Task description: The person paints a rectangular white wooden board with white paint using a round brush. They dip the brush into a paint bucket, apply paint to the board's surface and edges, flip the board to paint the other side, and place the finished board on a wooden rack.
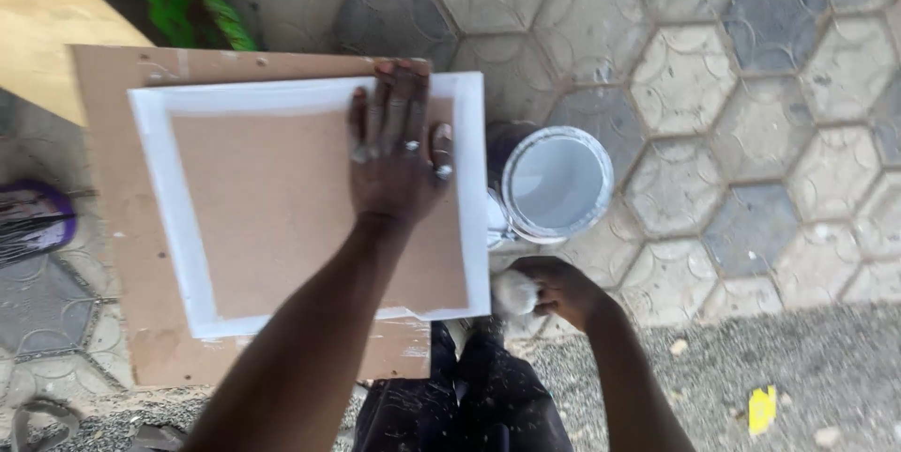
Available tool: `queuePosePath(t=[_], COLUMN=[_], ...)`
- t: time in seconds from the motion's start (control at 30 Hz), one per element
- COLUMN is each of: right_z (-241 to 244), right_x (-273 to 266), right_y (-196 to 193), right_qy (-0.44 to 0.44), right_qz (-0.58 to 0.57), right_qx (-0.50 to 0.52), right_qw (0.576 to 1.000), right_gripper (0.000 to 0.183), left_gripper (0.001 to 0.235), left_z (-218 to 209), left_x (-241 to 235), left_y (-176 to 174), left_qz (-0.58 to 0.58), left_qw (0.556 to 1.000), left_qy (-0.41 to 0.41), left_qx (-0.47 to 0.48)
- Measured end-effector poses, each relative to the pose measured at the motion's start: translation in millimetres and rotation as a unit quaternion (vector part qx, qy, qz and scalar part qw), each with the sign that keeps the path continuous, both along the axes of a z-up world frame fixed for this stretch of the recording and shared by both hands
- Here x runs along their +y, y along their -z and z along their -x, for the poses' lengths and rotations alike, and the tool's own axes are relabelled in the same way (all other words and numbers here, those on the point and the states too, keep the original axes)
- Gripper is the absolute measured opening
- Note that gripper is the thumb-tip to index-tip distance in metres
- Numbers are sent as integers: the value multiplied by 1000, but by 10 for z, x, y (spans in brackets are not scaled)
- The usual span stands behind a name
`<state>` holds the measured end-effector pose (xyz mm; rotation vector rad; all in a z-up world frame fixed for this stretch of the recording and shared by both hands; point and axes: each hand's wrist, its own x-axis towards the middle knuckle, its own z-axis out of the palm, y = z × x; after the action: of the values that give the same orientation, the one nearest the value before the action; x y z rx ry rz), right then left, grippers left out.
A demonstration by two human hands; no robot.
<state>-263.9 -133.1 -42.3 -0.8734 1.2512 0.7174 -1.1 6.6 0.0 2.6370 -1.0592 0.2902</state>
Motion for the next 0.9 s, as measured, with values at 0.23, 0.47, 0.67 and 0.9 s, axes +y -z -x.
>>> queuePosePath(t=[0.23,0.47,0.67,0.9], right_z=[-716,-2224,-2708,-2678], right_x=[-56,473,327,191], right_y=[-508,-977,-248,77], right_qy=[120,-56,-235,-270], right_qz=[183,406,716,743], right_qx=[-319,-525,-384,-256], right_qw=[922,746,533,556], right_gripper=[51,59,58,58], left_gripper=[68,113,100,94], left_z=[99,339,326,239], left_x=[124,1350,2041,2077], left_y=[28,-137,-432,-464], left_qz=[91,57,-5,5], left_qw=[995,860,747,719], left_qy=[-47,-467,-572,-576], left_qx=[16,199,338,389])
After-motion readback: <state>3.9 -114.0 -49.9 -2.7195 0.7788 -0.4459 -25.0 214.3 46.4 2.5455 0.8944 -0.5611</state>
